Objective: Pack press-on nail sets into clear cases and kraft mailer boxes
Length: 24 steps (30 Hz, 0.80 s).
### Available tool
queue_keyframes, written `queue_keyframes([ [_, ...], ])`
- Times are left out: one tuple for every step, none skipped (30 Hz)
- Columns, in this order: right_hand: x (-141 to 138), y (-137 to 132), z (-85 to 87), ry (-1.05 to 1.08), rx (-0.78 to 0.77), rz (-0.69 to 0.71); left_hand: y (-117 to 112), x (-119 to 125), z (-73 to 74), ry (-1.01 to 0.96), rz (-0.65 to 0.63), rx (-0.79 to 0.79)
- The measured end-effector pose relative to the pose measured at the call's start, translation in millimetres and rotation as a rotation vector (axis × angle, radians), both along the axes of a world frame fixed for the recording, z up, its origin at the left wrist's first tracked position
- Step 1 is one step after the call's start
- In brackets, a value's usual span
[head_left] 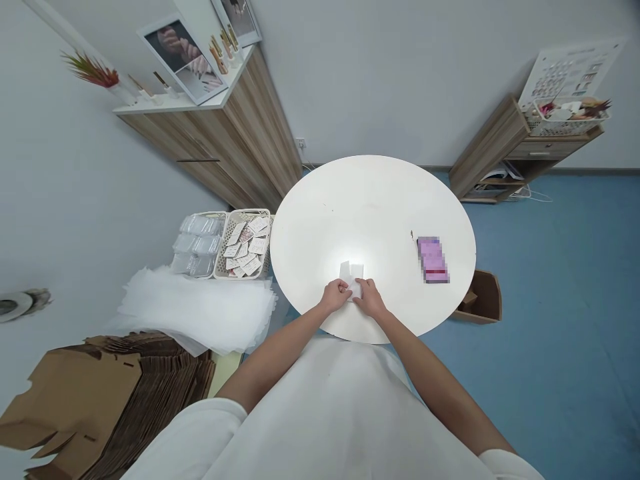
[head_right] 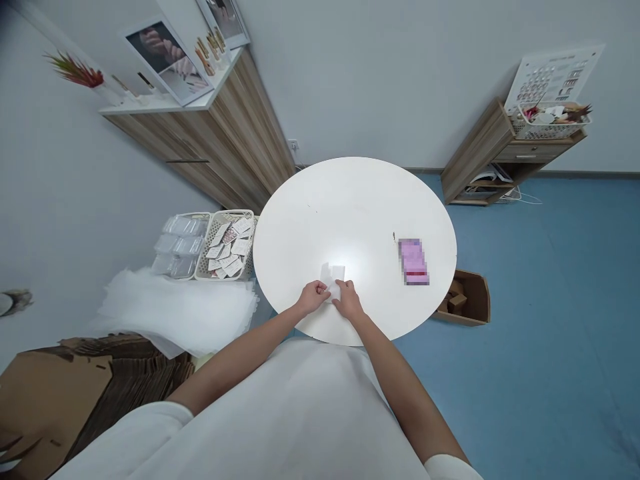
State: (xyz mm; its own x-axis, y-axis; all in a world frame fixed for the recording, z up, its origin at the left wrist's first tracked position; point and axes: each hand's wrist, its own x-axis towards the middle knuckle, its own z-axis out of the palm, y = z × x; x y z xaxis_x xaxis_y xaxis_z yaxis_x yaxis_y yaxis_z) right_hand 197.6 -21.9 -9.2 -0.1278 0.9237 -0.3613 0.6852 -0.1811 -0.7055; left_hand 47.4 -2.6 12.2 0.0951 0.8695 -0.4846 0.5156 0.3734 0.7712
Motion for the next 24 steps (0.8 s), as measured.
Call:
queue_keyframes([
  [-1.2, 0.3, -1.0, 0.024, -0.003, -0.019, -0.4, 3.6, -1.1, 0.034, -0.026, 0.004],
  [-1.6, 0.6, -1.9, 0.051, -0.008, -0.035, -1.2, 6.5, -2.4, 0.059, -0.048, 0.006],
  [-1.2, 0.9, -2.8, 0.085, -0.018, -0.046, -2.5, 8.7, -3.8, 0.077, -0.065, 0.009],
  [-0.2, 1.2, -3.5, 0.124, -0.032, -0.054, -4.1, 10.2, -5.1, 0.087, -0.080, 0.014],
  [1.2, 1.7, -3.9, 0.168, -0.048, -0.062, -6.0, 11.1, -6.1, 0.093, -0.094, 0.020],
  [2.6, 2.4, -4.0, 0.210, -0.065, -0.073, -8.3, 11.5, -6.8, 0.097, -0.108, 0.030],
  [3.6, 3.4, -3.8, 0.248, -0.081, -0.087, -10.8, 11.6, -7.0, 0.101, -0.124, 0.044],
  [4.0, 4.5, -3.2, 0.273, -0.095, -0.107, -13.5, 11.6, -6.7, 0.106, -0.140, 0.060],
  [3.6, 5.8, -2.4, 0.283, -0.106, -0.130, -16.4, 11.3, -6.1, 0.109, -0.161, 0.080],
  [2.4, 7.1, -1.4, 0.274, -0.115, -0.155, -19.3, 10.8, -5.0, 0.109, -0.189, 0.104],
  [0.6, 8.5, -0.4, 0.249, -0.119, -0.179, -22.0, 10.0, -3.6, 0.104, -0.221, 0.127],
  [-1.6, 9.7, 0.4, 0.214, -0.119, -0.199, -24.3, 8.9, -2.0, 0.096, -0.253, 0.147],
  [-3.8, 10.8, 1.0, 0.175, -0.114, -0.213, -26.0, 7.4, -0.1, 0.088, -0.279, 0.161],
  [-5.8, 11.6, 1.2, 0.137, -0.106, -0.220, -26.7, 5.4, 2.1, 0.084, -0.296, 0.170],
  [-7.3, 12.3, 1.2, 0.107, -0.097, -0.219, -26.3, 2.9, 4.4, 0.091, -0.304, 0.181],
  [-8.3, 12.8, 0.8, 0.086, -0.091, -0.213, -24.9, 0.0, 6.9, 0.110, -0.308, 0.199],
  [-8.7, 13.3, 0.3, 0.072, -0.088, -0.202, -22.5, -3.0, 9.5, 0.139, -0.321, 0.229],
  [-8.8, 13.6, -0.1, 0.063, -0.088, -0.191, -19.2, -6.0, 12.0, 0.173, -0.351, 0.266],
  [-8.6, 13.8, -0.3, 0.056, -0.092, -0.179, -15.6, -8.5, 14.3, 0.205, -0.401, 0.303],
  [-8.3, 13.8, 0.1, 0.050, -0.100, -0.166, -11.8, -10.4, 16.1, 0.233, -0.465, 0.332],
  [-7.8, 13.5, 1.0, 0.042, -0.110, -0.154, -8.4, -11.6, 17.5, 0.253, -0.533, 0.345],
  [-7.3, 12.8, 2.6, 0.031, -0.114, -0.144, -5.5, -12.1, 18.3, 0.268, -0.595, 0.345],
  [-6.6, 11.6, 5.0, 0.010, -0.103, -0.141, -3.4, -12.0, 18.6, 0.280, -0.640, 0.337],
  [-5.6, 9.8, 8.0, -0.022, -0.069, -0.139, -2.0, -11.4, 18.4, 0.291, -0.668, 0.329],
])
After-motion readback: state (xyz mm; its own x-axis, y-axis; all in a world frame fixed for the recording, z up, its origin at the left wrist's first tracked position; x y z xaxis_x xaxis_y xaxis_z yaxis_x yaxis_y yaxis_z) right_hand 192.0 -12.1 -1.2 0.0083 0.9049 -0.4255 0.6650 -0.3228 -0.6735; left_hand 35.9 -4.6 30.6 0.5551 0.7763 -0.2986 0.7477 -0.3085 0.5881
